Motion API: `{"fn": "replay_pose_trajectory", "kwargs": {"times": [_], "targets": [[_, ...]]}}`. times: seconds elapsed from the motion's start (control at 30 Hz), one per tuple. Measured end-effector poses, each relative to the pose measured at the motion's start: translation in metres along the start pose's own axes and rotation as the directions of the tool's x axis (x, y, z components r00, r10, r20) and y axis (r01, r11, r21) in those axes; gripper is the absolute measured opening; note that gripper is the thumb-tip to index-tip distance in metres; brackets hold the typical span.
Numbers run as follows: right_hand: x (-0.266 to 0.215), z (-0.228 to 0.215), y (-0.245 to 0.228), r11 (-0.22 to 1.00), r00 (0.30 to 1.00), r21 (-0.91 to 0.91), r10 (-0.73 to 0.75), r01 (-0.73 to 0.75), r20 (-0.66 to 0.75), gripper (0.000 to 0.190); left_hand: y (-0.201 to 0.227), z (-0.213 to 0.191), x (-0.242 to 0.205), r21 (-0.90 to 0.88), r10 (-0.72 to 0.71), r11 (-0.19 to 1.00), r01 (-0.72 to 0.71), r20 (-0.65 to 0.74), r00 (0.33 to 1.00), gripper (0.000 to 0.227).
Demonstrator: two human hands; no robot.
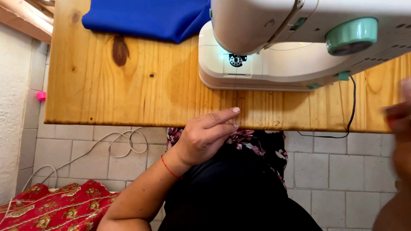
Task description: Threading a sewing machine and setting up the bobbin for use.
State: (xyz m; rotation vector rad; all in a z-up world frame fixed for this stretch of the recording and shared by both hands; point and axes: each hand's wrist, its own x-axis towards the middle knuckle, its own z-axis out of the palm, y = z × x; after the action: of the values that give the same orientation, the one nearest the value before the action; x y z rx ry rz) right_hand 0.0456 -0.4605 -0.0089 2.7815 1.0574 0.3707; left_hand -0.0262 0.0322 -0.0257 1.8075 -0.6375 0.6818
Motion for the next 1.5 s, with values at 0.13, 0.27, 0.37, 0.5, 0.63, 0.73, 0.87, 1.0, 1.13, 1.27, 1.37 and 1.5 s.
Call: {"fn": "replay_pose_trajectory", "kwargs": {"times": [0.13,0.27,0.37,0.5,0.63,0.73,0.87,1.0,1.13,1.27,1.37,1.5], "targets": [[0.095,-0.086,-0.167,0.784,0.960,0.620,0.167,0.009,-0.225,0.049,0.001,0.004,-0.002,0.061,0.048,0.997,-0.048,0.005,0.999,0.006],[0.115,-0.059,-0.200,0.864,0.980,0.502,0.071,0.032,-0.185,0.025,0.006,0.007,0.000,-0.040,-0.050,0.998,0.049,-0.010,0.999,0.006],[0.118,-0.054,-0.210,0.943,0.988,0.333,0.075,-0.027,-0.132,0.009,0.002,0.010,-0.008,-0.128,-0.143,0.982,0.137,-0.037,0.989,0.005],[0.134,-0.061,-0.214,0.970,0.981,0.235,-0.020,0.066,-0.192,0.009,0.005,0.009,-0.010,-0.203,-0.206,0.959,0.196,-0.032,0.978,0.005],[0.138,-0.058,-0.215,0.978,0.963,0.150,-0.103,0.143,-0.250,0.010,0.008,0.009,-0.011,-0.211,-0.221,0.955,0.209,-0.035,0.975,0.006],[0.142,-0.057,-0.216,0.980,0.948,0.089,-0.144,0.176,-0.285,0.008,0.008,0.010,-0.013,-0.196,-0.214,0.959,0.202,-0.040,0.976,0.006],[0.146,-0.056,-0.218,0.977,0.934,0.025,-0.194,0.211,-0.299,0.008,0.008,0.011,-0.013,-0.193,-0.205,0.962,0.194,-0.041,0.978,0.006],[0.147,-0.052,-0.219,0.974,0.925,0.017,-0.208,0.225,-0.318,0.010,0.006,0.012,-0.015,-0.180,-0.204,0.964,0.194,-0.036,0.978,0.007],[0.141,-0.059,-0.213,0.977,0.951,0.098,-0.157,0.189,-0.265,0.010,0.007,0.011,-0.012,-0.167,-0.211,0.965,0.201,-0.044,0.976,0.005],[0.114,-0.082,-0.181,0.951,0.999,0.309,0.029,-0.015,-0.040,0.038,0.007,-0.004,-0.007,-0.167,-0.102,0.978,0.122,0.122,0.987,0.017],[0.074,-0.064,-0.118,0.984,0.949,0.125,0.160,-0.130,-0.271,0.024,0.012,-0.010,0.002,-0.121,-0.074,0.988,0.094,0.154,0.985,0.037],[0.071,-0.036,-0.051,0.970,0.864,0.244,0.134,-0.013,-0.485,0.034,0.013,-0.006,0.010,-0.097,-0.070,0.992,0.086,0.159,0.985,0.051]]}}
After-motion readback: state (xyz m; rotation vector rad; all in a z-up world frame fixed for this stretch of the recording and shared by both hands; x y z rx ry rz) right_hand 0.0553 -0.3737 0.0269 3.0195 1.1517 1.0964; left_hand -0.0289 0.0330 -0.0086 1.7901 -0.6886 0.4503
